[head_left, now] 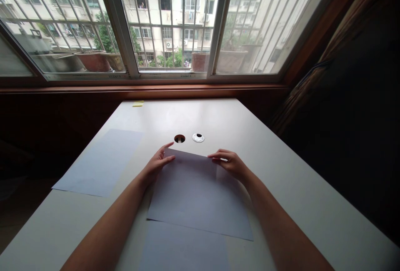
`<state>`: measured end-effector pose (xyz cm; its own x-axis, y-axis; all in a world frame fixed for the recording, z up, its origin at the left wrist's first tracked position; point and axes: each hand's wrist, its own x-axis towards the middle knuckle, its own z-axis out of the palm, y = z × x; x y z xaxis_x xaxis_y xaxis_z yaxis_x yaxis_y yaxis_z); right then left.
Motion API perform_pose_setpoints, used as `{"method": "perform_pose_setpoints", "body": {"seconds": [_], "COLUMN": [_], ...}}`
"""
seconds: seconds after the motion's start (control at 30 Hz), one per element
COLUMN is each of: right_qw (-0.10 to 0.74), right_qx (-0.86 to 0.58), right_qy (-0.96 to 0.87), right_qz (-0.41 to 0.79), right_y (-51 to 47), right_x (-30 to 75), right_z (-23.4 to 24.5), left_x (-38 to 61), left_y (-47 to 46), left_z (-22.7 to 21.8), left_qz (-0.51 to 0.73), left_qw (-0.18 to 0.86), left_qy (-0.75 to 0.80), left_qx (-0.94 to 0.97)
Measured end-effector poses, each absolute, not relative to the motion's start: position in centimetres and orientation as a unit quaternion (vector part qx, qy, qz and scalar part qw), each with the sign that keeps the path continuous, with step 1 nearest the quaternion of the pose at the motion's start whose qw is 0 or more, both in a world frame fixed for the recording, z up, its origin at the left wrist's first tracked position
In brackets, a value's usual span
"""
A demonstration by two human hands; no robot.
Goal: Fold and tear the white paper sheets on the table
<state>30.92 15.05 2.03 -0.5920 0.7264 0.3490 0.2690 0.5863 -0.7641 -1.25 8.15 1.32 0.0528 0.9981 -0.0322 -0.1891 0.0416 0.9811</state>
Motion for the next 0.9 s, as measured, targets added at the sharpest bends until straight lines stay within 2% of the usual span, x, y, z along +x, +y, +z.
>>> {"method": "perform_pose_setpoints", "body": {"seconds": [0.1,0.3,0.63,0.9], "right_qw": [0.341,0.348,0.351,0.345], "right_qx": [-0.303,-0.309,-0.334,-0.339], "right_qy": [-0.822,-0.812,-0.79,-0.785], "right_qz": [0.342,0.352,0.375,0.388], "right_y": [15.3,16.1,16.4,16.4], "right_x": [31.1,31.8,32.3,32.6], "right_z": [1.9,1.1,0.7,0.6], "left_x": [-1.1,-0.8,-1.0,-1.3], "left_y": [8.1,8.0,8.1,8.1], "left_z": [1.7,1.3,0.7,1.0], "left_qz": [0.55,0.584,0.62,0.577], "left_qw": [0.534,0.604,0.598,0.63], "left_qy": [0.448,0.396,0.367,0.383], "left_qx": [0.459,0.372,0.353,0.351]}}
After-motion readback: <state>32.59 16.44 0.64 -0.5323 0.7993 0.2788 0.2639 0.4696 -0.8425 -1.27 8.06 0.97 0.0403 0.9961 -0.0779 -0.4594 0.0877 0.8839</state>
